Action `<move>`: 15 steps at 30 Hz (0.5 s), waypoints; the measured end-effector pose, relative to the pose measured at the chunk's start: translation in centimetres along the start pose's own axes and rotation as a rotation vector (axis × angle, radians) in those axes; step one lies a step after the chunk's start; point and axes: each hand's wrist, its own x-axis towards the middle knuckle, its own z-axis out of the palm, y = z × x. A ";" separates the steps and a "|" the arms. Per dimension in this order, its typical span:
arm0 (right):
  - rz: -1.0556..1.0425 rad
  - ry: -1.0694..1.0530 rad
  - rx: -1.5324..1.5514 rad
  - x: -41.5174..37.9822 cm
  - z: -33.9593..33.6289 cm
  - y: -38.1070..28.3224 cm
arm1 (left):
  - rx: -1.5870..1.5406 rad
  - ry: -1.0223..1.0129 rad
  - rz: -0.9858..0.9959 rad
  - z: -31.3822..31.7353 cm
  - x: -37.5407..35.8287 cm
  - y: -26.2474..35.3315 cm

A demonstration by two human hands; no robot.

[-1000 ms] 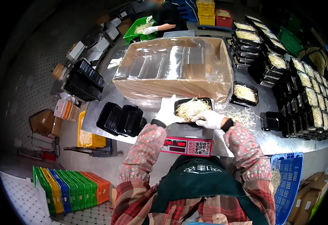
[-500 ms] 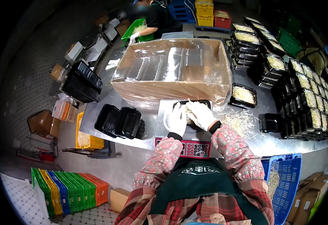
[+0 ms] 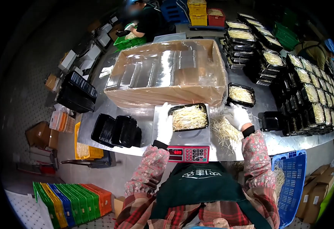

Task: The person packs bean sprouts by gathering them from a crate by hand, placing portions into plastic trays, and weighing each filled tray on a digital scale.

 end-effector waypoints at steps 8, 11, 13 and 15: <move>-0.145 0.219 0.698 4.6 3.4 -11.1 | 0.968 -0.428 0.266 6.0 0.9 0.0; -0.069 0.068 0.860 5.1 3.7 -11.7 | 0.916 -0.450 0.217 5.9 1.3 -2.0; -0.135 0.063 0.798 4.5 1.4 -10.2 | 0.866 -0.466 0.185 5.9 1.4 -1.7; -0.054 -0.195 1.241 4.2 -3.2 -7.1 | 0.792 -0.458 0.186 5.5 1.3 -0.6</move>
